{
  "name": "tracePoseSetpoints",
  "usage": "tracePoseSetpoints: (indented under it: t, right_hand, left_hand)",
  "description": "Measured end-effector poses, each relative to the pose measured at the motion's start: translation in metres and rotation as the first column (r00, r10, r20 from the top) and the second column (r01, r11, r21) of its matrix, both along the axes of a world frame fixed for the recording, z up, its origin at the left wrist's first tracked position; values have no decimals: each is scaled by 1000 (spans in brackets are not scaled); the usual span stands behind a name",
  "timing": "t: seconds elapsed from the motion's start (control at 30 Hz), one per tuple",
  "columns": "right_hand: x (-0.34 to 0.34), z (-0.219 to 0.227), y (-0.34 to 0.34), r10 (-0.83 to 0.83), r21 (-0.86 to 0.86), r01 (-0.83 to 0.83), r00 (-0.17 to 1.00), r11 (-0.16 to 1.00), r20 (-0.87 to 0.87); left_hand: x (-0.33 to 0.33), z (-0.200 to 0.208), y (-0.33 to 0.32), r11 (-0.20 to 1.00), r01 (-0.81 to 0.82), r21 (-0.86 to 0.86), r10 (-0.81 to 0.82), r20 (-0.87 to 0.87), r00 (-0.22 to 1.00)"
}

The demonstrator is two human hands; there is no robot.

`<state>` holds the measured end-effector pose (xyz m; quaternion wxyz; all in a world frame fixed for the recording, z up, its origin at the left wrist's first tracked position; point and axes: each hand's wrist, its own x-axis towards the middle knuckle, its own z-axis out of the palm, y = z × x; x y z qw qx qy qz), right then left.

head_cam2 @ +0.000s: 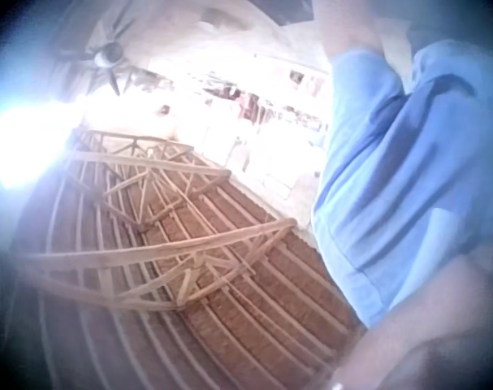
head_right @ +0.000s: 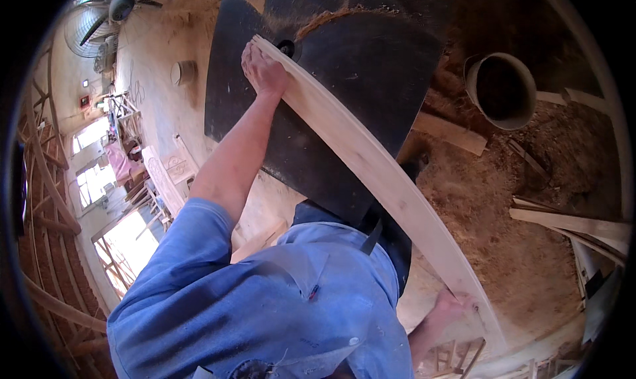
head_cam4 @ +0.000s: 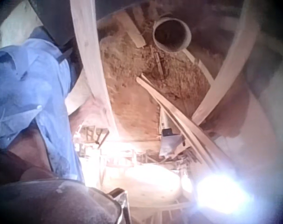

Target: The person uses a router table to shape the edges of long wooden planks. They repeatedly feed the planks through the spinning router bit, flipping and repositioning the wood to process different sides and edges. The person handles the wood by hand, guiding it along the machine's surface to create a smooth, curved profile.

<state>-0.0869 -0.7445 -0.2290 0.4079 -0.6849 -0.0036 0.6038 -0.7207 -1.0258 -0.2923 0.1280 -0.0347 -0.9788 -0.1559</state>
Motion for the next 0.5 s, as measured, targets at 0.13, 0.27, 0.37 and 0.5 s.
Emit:
tracePoseSetpoints:
  t: [0.13,0.27,0.37,0.5]
  right_hand:
    - [42,-8,48,-173,36,169,958,985,230]
    - [47,-27,55,-73,5,77,929,997,363]
    - [17,-37,54,-57,13,56,923,998,380]
    - [-47,-34,44,-10,44,-8,920,999,391]
  left_hand:
    - [-18,-1,-11,1000,-13,-3,13,10,1000]
    - [-33,-3,-15,1000,-13,15,13,10,1000]
    - [-67,-14,-37,999,-1,-38,-1,-54,999]
    - [-106,-18,-68,998,-12,-70,5,-99,995]
